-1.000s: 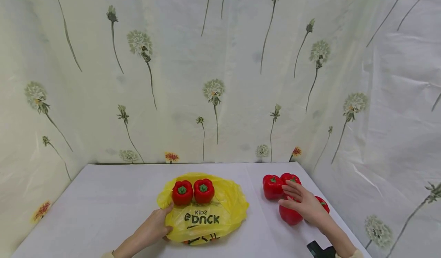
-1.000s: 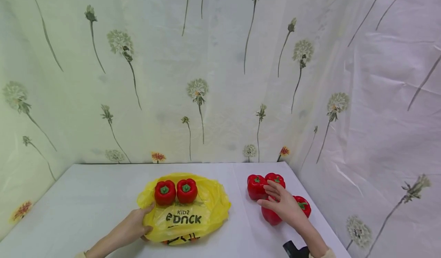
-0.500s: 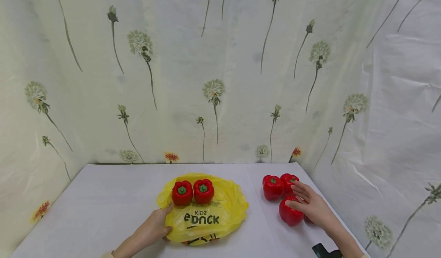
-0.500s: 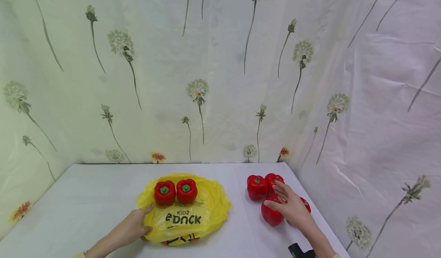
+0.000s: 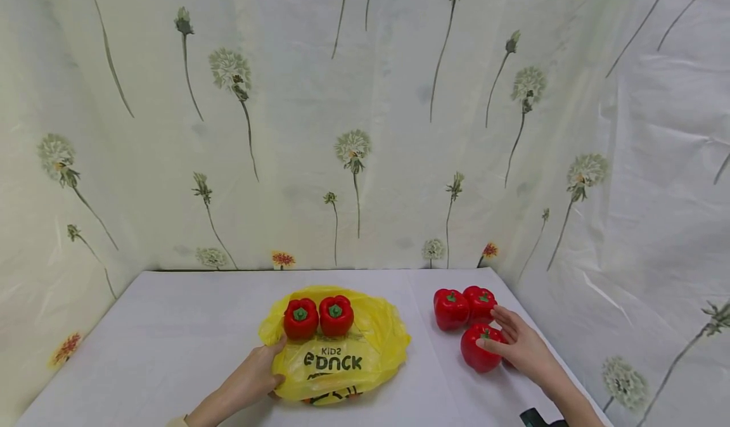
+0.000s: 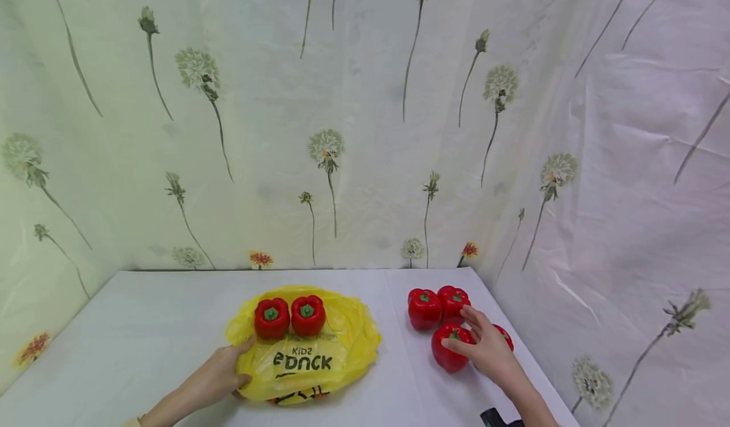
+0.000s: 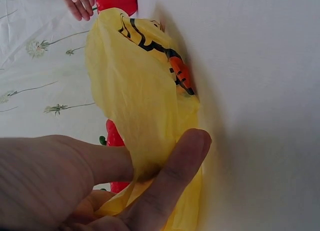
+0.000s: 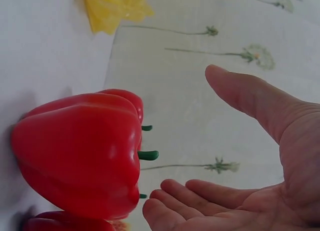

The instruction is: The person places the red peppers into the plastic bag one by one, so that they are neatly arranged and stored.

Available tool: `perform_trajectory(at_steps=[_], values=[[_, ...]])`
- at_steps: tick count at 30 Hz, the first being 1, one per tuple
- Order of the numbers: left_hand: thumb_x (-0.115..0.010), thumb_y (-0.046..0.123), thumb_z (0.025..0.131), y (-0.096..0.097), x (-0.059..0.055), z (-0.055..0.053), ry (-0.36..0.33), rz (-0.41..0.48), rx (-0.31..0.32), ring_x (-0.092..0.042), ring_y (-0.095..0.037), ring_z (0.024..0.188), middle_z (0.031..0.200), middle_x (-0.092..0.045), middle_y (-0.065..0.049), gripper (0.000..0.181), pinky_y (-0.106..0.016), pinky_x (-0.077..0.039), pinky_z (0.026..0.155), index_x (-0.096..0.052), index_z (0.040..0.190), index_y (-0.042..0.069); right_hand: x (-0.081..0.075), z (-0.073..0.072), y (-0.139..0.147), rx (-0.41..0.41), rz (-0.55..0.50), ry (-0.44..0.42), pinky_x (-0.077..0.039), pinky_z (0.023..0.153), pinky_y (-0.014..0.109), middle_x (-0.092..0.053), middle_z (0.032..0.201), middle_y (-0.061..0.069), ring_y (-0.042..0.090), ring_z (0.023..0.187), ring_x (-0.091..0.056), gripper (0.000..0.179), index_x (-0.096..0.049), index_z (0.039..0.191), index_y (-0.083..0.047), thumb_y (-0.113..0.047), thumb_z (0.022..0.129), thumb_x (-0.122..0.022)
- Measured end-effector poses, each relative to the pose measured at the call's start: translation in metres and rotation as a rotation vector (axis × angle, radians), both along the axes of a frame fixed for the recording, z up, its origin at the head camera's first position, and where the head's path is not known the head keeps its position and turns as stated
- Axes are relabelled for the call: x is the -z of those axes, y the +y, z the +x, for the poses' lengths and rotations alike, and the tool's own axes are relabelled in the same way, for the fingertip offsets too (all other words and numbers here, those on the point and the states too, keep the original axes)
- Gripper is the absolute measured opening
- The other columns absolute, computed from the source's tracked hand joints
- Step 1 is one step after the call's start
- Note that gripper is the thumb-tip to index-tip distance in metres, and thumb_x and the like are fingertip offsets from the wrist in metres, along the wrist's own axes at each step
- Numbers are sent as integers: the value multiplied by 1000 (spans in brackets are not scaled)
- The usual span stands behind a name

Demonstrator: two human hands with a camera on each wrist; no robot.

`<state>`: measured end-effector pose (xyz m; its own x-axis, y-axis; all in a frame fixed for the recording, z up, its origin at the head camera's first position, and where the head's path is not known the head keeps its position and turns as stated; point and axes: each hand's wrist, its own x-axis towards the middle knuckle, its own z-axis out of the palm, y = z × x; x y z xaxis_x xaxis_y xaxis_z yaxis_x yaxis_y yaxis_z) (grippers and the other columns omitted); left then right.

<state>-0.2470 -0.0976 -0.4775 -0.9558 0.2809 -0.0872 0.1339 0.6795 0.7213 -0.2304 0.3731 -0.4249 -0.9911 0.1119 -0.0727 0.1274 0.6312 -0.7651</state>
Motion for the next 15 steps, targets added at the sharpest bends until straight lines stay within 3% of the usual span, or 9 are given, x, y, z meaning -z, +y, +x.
perform_trajectory(at_steps=[15], values=[[-71, -7, 77, 1, 1, -1, -3, 3, 6, -57, -14, 52, 133, -46, -38, 74, -24, -52, 48, -34, 141, -15, 6, -3, 4, 30, 48, -15, -45, 100, 53, -23, 151, 32, 51, 137, -26, 106, -15, 150, 4, -41, 77, -78]])
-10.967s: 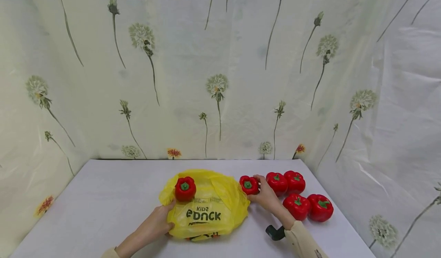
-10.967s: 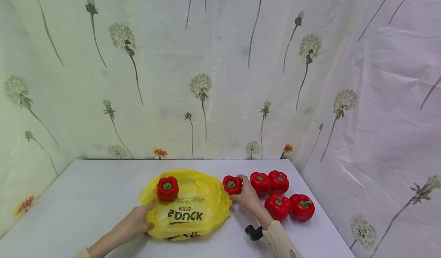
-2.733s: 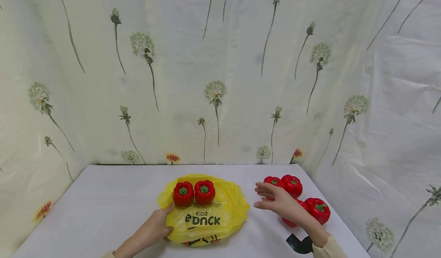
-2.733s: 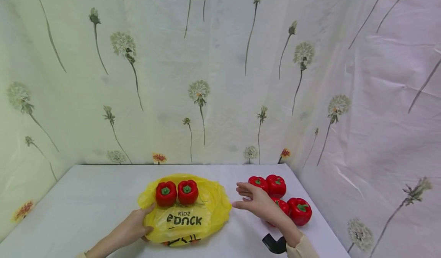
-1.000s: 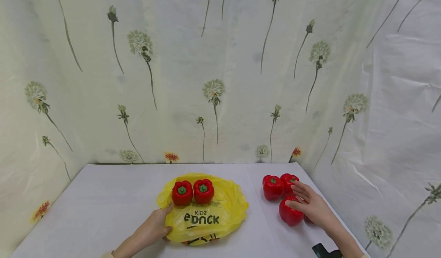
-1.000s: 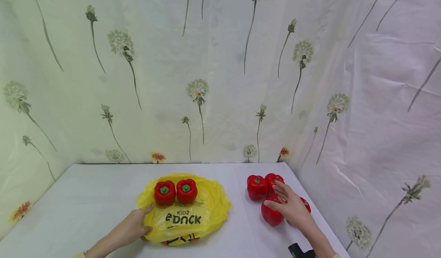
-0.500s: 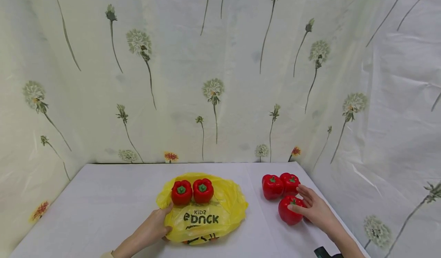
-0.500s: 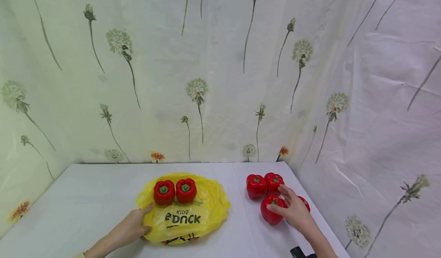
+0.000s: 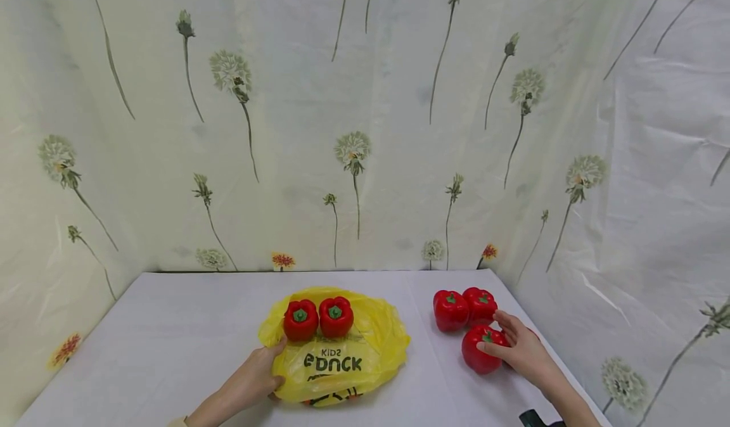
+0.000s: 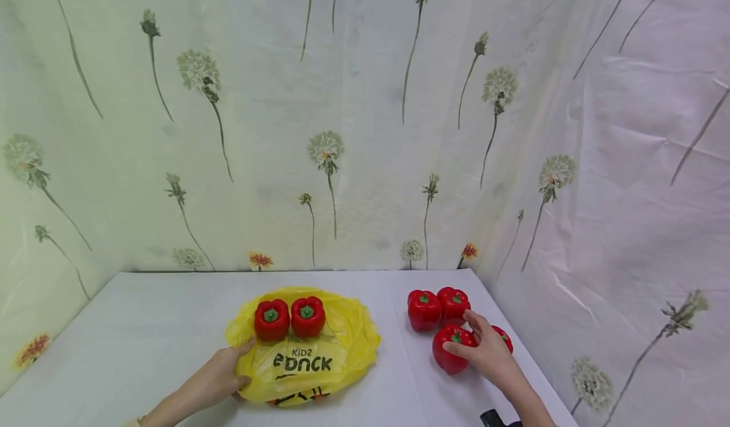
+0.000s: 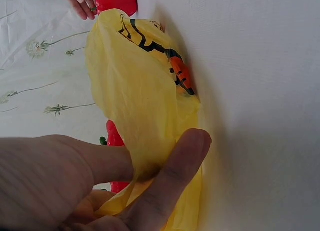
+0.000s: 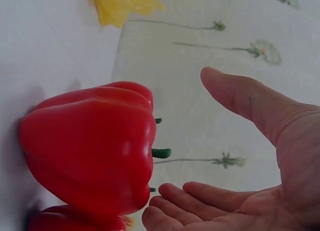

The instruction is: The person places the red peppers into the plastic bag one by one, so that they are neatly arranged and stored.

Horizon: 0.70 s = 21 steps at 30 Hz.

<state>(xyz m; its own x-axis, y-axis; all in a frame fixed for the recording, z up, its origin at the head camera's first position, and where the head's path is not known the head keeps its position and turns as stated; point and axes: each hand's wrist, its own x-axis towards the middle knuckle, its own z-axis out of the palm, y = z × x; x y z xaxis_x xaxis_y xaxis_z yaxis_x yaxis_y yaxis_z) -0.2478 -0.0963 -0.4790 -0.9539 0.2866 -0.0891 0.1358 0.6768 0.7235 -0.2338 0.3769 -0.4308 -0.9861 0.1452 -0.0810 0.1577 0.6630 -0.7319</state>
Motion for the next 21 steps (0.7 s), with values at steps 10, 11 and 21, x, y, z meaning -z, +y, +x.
perform_trajectory(at_steps=[10, 11, 21], values=[[-70, -9, 77, -2, 1, 0, 12, 6, 6, -57, -14, 52, 136, -43, -40, 74, -24, -51, 48, -34, 141, -15, 6, -2, 0, 1, 10, 12, -52, 93, 52, -26, 150, 32, 52, 135, -28, 109, -18, 149, 4, -40, 72, -82], [-70, -9, 77, -2, 1, 1, 14, 5, 6, -57, -14, 52, 136, -42, -40, 74, -24, -51, 47, -34, 141, -15, 7, -2, 1, 0, 13, 15, -52, 93, 52, -27, 150, 32, 52, 135, -28, 109, -19, 149, 4, -39, 72, -83], [-70, -9, 77, -1, 0, 0, 8, 9, 5, -58, -13, 53, 137, -41, -40, 74, -24, -52, 48, -34, 141, -15, 9, -3, 3, 17, 23, -3, -54, 90, 51, -28, 148, 32, 52, 132, -32, 108, -20, 149, 4, -39, 72, -82]])
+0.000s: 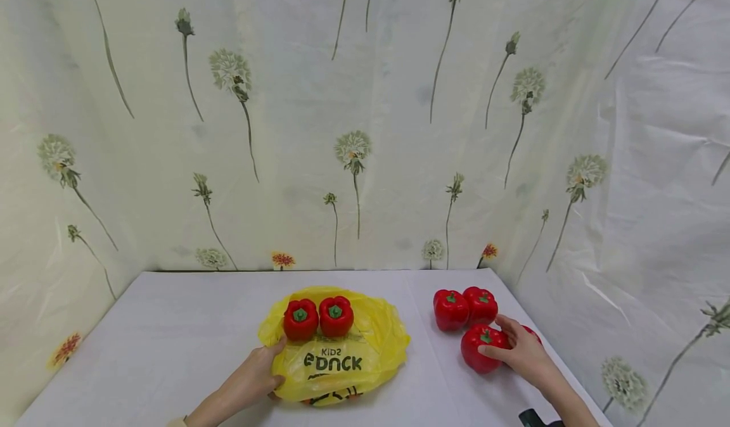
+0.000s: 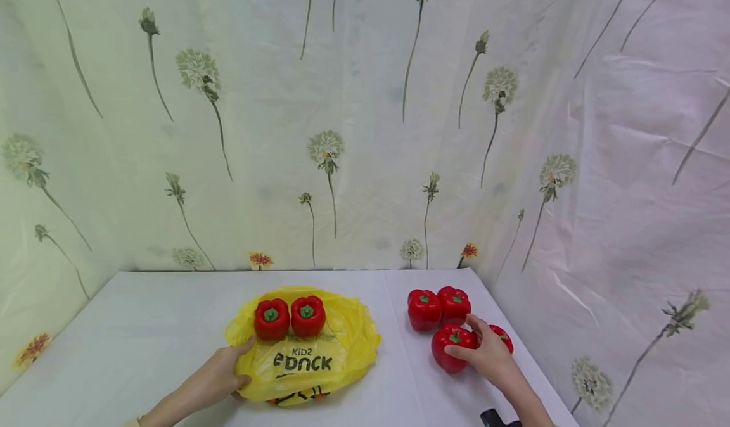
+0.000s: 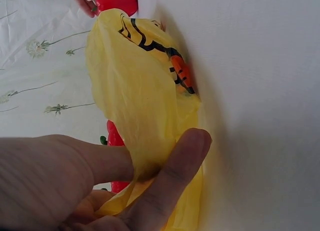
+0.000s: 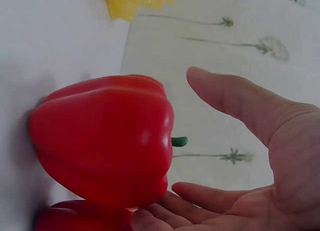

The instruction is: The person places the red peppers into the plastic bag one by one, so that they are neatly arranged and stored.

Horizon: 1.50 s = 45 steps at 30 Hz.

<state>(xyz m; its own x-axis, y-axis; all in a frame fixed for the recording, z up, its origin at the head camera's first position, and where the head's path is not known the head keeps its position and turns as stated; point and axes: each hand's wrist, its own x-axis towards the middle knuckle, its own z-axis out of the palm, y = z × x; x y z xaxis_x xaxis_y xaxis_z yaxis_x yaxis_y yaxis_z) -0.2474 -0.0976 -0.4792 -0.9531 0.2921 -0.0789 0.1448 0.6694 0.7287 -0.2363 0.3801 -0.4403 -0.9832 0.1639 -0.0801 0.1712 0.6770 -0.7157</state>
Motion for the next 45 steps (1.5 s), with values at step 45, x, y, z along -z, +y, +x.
perform_trajectory(at_steps=[45], values=[[-69, -9, 77, -3, -1, 1, 29, -5, 3, -56, -13, 50, 139, -39, -41, 74, -24, -50, 46, -33, 142, -14, 26, -8, 0, 33, 79, 4, -57, 81, 53, -40, 135, 34, 52, 121, -39, 111, -29, 141, 7, -50, 64, -85]])
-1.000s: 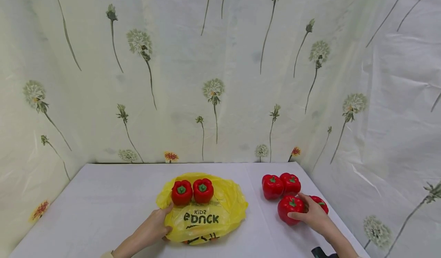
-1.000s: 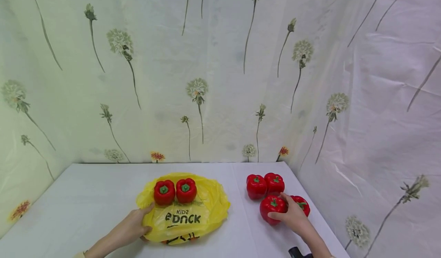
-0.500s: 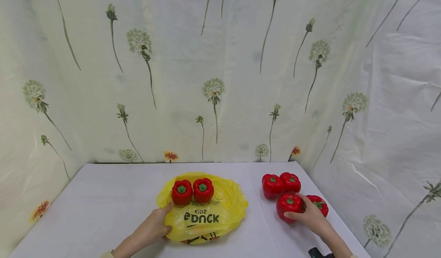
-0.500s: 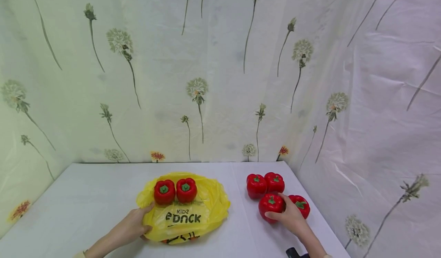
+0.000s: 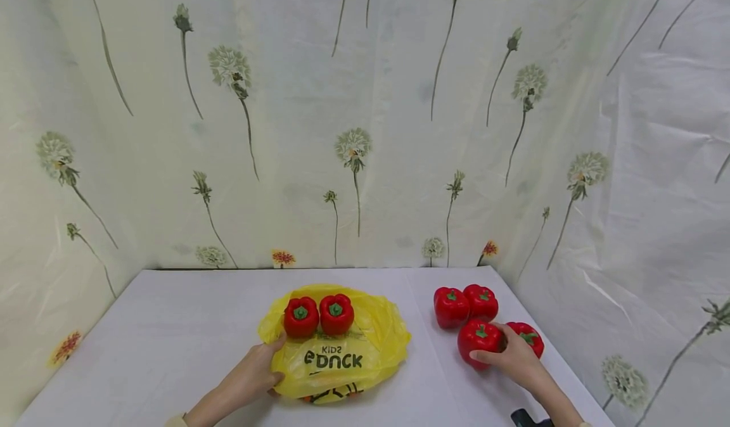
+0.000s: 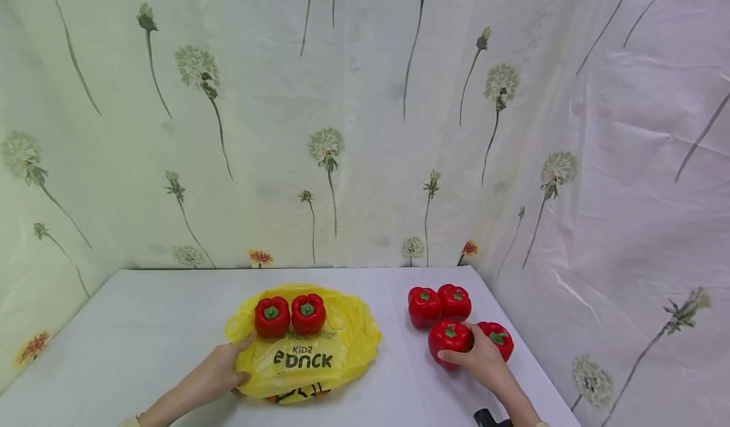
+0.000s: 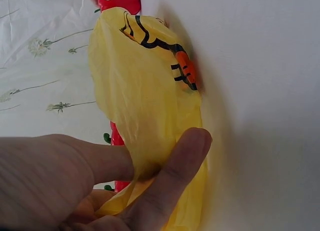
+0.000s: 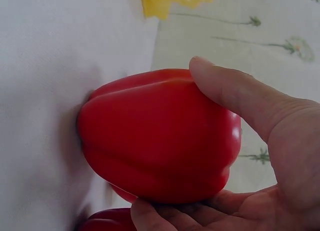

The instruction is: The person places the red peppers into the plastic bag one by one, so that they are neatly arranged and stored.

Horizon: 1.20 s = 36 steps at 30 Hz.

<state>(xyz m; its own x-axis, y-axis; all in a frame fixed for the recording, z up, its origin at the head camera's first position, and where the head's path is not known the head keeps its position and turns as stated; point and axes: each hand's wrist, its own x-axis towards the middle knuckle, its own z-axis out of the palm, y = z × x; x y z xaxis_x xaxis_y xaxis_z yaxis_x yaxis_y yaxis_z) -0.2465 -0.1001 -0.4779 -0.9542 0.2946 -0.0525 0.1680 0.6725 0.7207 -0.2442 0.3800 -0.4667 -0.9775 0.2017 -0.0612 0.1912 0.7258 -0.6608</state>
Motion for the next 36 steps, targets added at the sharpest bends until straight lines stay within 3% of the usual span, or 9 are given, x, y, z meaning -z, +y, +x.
perform_trajectory(at_steps=[15, 36], values=[[-69, -8, 78, 0, -2, 0, -39, -5, -8, -59, -13, 52, 138, -40, -40, 74, -24, -52, 48, -32, 142, -14, 1, 1, -4, 14, 9, -12, -59, 75, 50, -46, 130, 34, 51, 117, -44, 118, -36, 138, 9, -63, 56, -82], [-69, -8, 78, 0, -4, 0, -26, -10, -2, -57, -13, 51, 139, -39, -40, 73, -24, -51, 47, -33, 142, -14, -6, 4, -15, -3, -60, -23, -60, 76, 46, -48, 132, 32, 49, 117, -48, 114, -37, 140, 6, -56, 57, -85]])
